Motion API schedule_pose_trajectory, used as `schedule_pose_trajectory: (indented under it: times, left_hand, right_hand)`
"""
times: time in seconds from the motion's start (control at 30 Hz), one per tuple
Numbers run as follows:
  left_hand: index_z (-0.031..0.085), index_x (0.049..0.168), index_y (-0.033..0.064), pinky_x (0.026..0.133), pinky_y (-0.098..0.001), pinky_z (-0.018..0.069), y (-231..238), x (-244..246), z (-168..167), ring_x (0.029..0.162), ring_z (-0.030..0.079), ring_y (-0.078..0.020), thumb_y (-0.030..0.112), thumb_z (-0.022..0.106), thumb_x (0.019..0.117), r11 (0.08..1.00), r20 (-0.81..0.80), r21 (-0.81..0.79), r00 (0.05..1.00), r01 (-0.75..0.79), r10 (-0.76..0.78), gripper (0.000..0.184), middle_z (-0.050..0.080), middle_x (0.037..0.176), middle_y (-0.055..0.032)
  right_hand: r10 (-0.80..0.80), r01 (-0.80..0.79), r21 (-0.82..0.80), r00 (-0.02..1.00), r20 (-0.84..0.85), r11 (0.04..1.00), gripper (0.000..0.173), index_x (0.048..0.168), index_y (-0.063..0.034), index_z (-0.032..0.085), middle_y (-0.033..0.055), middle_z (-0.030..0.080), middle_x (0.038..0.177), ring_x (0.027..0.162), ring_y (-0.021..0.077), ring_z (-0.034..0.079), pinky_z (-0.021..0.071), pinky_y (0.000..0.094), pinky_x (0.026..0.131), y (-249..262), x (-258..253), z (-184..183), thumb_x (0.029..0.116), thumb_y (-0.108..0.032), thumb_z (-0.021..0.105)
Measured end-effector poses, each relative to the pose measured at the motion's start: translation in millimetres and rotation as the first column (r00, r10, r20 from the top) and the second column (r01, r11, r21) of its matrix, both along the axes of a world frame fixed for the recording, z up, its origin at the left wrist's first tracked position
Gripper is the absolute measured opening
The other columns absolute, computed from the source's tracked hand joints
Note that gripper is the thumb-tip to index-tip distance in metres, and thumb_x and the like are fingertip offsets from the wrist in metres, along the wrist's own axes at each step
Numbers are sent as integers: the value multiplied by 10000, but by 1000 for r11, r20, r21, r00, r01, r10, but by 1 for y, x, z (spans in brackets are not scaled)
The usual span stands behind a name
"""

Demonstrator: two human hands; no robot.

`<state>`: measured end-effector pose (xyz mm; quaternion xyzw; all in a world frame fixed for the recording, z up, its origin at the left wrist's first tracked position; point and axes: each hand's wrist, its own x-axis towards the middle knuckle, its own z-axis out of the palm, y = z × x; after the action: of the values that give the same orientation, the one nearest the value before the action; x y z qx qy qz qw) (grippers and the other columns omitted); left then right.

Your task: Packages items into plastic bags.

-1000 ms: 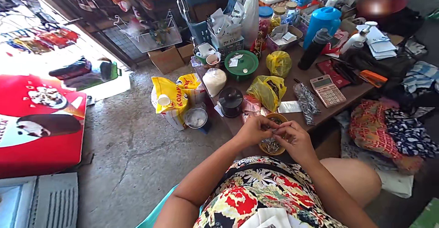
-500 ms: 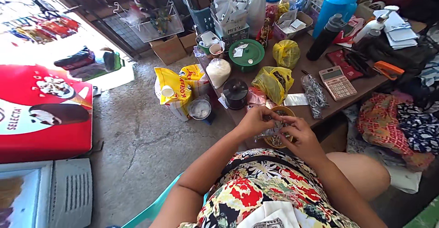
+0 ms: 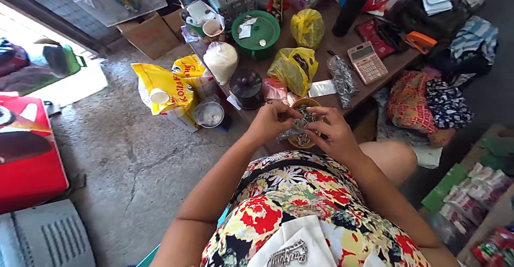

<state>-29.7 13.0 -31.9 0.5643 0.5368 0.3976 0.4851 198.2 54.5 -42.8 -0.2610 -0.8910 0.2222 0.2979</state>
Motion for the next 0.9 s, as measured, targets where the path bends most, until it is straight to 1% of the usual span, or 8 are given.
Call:
schedule_pose_trajectory:
  times: [0.1, 0.2, 0.33, 0.43, 0.57, 0.67, 0.77, 0.9]
  left_hand:
    - [738, 1012, 18, 707, -182, 562, 0, -1, 1, 752, 646, -14, -35, 662, 885, 1000, -20, 2, 1000, 12, -12, 156, 696, 993, -43]
    - [740, 1001, 24, 697, -172, 556, 1, -1, 1, 740, 639, -8, -41, 669, 885, 1000, -27, 6, 999, 23, -23, 151, 697, 974, -33]
    - [747, 995, 25, 689, -171, 546, 0, -1, 2, 736, 629, -10, -39, 671, 882, 999, -55, 3, 998, 35, -35, 150, 689, 967, -39]
    - [751, 1009, 21, 721, -194, 560, -2, -2, 6, 780, 649, -42, -11, 648, 911, 997, -172, 75, 985, 19, -6, 146, 682, 980, -66]
    - [752, 1055, 30, 736, -263, 563, -5, -8, 20, 813, 659, -110, -30, 525, 958, 968, -301, 247, 953, 41, 37, 254, 691, 981, -84]
    - [739, 1121, 21, 787, -253, 576, -5, -12, 33, 833, 675, -112, -63, 518, 970, 930, -337, 326, 940, 172, -56, 280, 704, 989, -86]
    - [748, 1123, 21, 810, -307, 585, -7, -10, 39, 844, 696, -167, -115, 558, 927, 863, -459, 372, 876, 343, -151, 305, 728, 978, -98]
    - [780, 1072, 67, 852, -355, 534, -6, -6, 33, 915, 671, -227, -84, 587, 927, 797, -597, 403, 789, 450, -143, 285, 738, 899, -64]
  right_hand:
    - [18, -18, -21, 1000, 3, 1000, 207, 954, -72, 761, 155, 627, 1362, 1162, 290, 632, 522, 474, 973, 2, 0, -4, 997, -236, 643]
    - [17, -16, -26, 999, 31, 1000, 224, 1075, -108, 769, 165, 583, 1420, 1154, 300, 632, 530, 494, 951, 2, 0, -11, 961, -287, 697]
    - [29, -30, 31, 999, 36, 999, 162, 948, -115, 783, 159, 639, 1363, 1156, 316, 649, 525, 503, 937, 0, -1, -17, 986, -214, 661]
    - [27, -29, 44, 999, 27, 999, 172, 967, -109, 792, 152, 652, 1346, 1149, 299, 655, 529, 485, 944, 0, -2, -14, 997, -203, 651]
    - [32, -33, 46, 999, 21, 998, 157, 970, -114, 792, 153, 652, 1343, 1150, 302, 652, 528, 477, 946, -1, -6, -13, 992, -189, 656]
    - [35, -35, 44, 999, 13, 998, 143, 979, -118, 792, 154, 663, 1313, 1121, 297, 661, 538, 473, 924, -3, -8, -14, 988, -182, 664]
    - [32, -33, 51, 999, 12, 998, 143, 977, -119, 795, 150, 670, 1301, 1121, 291, 664, 543, 466, 921, -3, -9, -13, 983, -181, 666]
    - [29, -30, 75, 1000, 11, 997, 143, 995, -114, 792, 141, 662, 1329, 1124, 284, 667, 542, 469, 922, -4, -10, -12, 985, -172, 662]
